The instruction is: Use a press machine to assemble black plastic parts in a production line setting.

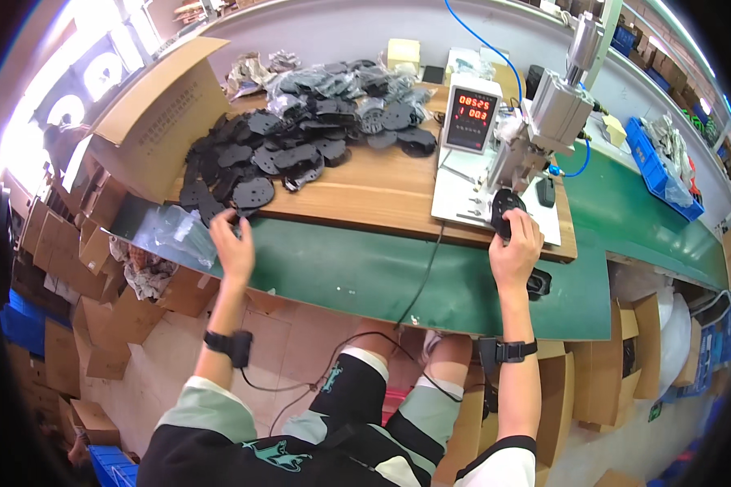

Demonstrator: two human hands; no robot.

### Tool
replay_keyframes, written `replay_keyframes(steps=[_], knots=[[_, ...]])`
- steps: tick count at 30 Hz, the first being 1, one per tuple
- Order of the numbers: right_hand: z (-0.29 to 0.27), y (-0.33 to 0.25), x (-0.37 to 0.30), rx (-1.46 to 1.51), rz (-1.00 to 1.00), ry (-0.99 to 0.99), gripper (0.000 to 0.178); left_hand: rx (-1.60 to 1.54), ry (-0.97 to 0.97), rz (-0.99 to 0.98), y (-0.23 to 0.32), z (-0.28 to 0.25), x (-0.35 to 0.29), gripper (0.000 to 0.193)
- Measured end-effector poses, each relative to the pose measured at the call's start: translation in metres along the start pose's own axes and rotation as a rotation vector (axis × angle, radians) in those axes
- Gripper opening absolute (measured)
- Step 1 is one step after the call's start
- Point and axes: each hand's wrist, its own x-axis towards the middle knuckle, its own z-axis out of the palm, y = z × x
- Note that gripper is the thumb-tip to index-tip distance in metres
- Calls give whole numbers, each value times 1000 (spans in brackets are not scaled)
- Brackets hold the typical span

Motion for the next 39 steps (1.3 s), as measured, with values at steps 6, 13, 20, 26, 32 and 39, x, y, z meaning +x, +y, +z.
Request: replay_keyframes(steps=[6,13,20,26,32,39], knots=[[-4,-2,9,16,-26,-61,38,309,-147,-204,-64,26,64,73],[-12,9,10,-16,-79,-117,40,285,-192,-210,-72,44,82,59],[-26,9,12,-20,-70,-172,42,386,-381,-72,-59,51,86,85],[-27,4,19,0,-70,-183,40,253,-336,30,-80,47,99,74],[-30,13,31,82,-62,-209,34,-429,-68,-108,-86,62,109,37],[-108,-33,-29,372,120,11,24,-780,-128,129,155,29,19,25]])
